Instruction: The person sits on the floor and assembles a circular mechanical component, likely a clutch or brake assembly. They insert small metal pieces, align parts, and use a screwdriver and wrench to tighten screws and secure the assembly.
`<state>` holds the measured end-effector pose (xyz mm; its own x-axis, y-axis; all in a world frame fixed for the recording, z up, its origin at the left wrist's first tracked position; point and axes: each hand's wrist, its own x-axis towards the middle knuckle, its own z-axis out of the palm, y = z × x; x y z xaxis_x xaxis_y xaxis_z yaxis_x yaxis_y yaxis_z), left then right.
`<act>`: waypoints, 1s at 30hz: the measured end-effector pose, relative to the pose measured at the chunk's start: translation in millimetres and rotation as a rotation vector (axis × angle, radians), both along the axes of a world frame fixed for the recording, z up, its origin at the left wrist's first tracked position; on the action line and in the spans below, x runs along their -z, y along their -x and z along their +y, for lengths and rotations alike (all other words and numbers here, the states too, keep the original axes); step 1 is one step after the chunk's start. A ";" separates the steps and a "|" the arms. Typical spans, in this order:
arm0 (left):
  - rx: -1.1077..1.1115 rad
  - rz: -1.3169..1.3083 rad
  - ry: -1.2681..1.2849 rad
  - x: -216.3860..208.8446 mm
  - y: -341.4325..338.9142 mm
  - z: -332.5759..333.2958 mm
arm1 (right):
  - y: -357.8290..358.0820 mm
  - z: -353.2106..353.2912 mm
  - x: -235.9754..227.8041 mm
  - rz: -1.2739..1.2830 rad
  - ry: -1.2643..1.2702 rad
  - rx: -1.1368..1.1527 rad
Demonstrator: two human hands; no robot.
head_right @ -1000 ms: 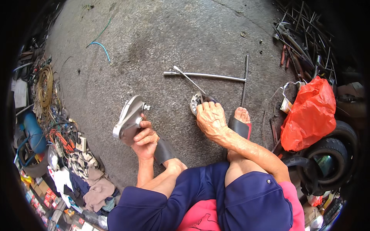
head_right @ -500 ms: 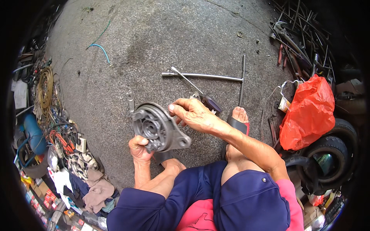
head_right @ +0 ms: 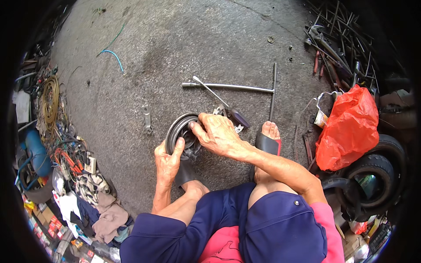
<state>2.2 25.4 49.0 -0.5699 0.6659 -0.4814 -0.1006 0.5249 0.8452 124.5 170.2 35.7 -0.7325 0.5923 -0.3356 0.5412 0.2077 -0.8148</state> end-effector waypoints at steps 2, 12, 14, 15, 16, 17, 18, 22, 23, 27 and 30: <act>-0.080 0.045 0.005 3.9 0.4 -2.4 | 0.0 1.0 -2.7 0.022 0.035 -0.051; -0.266 0.417 0.083 11.9 8.1 -7.5 | -5.1 15.1 0.2 0.133 0.671 -0.024; -0.499 0.157 -0.010 21.4 27.3 -16.2 | -8.8 17.2 -5.7 0.164 0.722 0.009; -0.600 0.029 -0.038 15.7 30.5 -13.4 | -10.8 16.5 -5.7 0.162 0.758 0.041; -0.583 -0.052 -0.050 15.8 38.7 -15.4 | -12.5 16.1 -5.8 0.160 0.795 0.074; -0.619 -0.178 -0.086 11.3 40.9 -14.8 | -14.2 16.1 -5.3 0.158 0.833 0.106; -0.662 -0.250 -0.118 17.5 41.3 -15.4 | -17.4 18.0 2.0 0.136 0.831 0.073; -0.690 -0.432 -0.160 51.6 35.0 -14.2 | -16.9 11.4 22.3 0.109 0.794 0.182; -0.658 -0.438 -0.154 58.5 34.1 -14.5 | -12.3 11.4 25.4 0.081 0.689 0.163; -0.527 -0.512 -0.087 96.2 26.0 -29.6 | -1.8 21.4 41.1 -0.059 0.129 0.040; -0.488 -0.516 0.098 90.7 19.8 -34.2 | -4.1 22.1 60.4 -0.091 -0.087 -0.088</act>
<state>-17.7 -8.9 -41.6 -0.4748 0.3331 -0.8146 -0.7174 0.3896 0.5775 128.6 192.3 -24.7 -0.7520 0.5567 -0.3528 0.5883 0.3256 -0.7402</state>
